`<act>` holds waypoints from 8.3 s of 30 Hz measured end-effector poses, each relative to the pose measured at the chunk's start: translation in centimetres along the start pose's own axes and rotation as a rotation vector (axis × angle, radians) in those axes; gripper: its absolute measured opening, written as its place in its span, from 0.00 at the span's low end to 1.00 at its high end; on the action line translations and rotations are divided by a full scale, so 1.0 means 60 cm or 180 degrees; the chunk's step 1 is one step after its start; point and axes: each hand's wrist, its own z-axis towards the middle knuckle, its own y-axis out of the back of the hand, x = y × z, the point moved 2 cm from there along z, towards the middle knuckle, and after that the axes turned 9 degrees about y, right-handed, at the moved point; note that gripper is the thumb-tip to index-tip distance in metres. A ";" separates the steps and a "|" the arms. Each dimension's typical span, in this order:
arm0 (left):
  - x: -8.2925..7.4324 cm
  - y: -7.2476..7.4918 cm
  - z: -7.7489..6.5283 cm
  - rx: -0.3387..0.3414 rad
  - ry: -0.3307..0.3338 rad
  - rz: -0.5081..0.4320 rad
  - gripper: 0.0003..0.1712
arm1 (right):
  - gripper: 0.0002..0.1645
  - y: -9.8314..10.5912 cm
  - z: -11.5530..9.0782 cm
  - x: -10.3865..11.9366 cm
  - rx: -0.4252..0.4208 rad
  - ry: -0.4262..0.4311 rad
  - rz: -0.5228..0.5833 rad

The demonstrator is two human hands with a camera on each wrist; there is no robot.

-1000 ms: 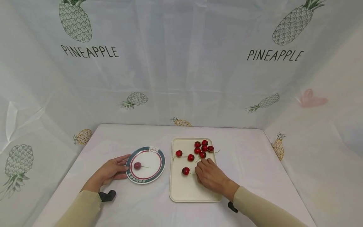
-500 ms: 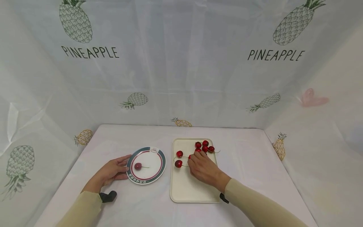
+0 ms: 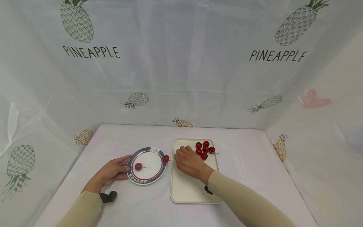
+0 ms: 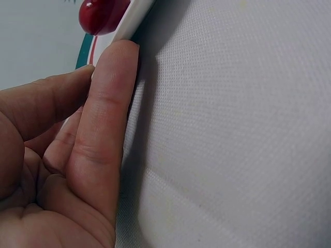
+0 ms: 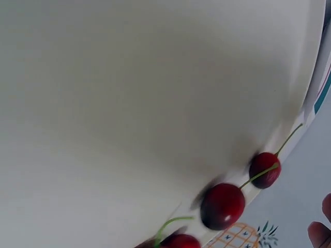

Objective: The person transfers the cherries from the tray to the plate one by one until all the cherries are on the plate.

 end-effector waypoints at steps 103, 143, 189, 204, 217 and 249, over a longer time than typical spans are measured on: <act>-0.003 -0.003 -0.008 0.0025 -0.0008 -0.0010 0.42 | 0.13 -0.017 0.040 -0.013 0.0215 -0.0904 0.0114; 0.001 -0.006 -0.008 0.0014 -0.0020 -0.0028 0.42 | 0.13 -0.042 -0.052 -0.008 0.0196 -0.0996 0.0229; 0.001 -0.005 -0.010 -0.0011 -0.0007 -0.0035 0.41 | 0.08 0.006 0.117 0.097 0.0093 -0.0034 -0.0136; 0.001 -0.005 -0.008 -0.0018 -0.0045 -0.0018 0.40 | 0.04 -0.005 0.134 0.131 0.0125 0.0120 -0.0144; 0.003 -0.004 -0.007 0.0038 -0.0072 -0.0039 0.40 | 0.05 -0.018 0.135 0.138 0.0121 0.0121 -0.0188; 0.002 -0.006 -0.008 0.0010 -0.0062 -0.0023 0.40 | 0.05 -0.025 0.134 0.137 0.0134 0.0145 -0.0281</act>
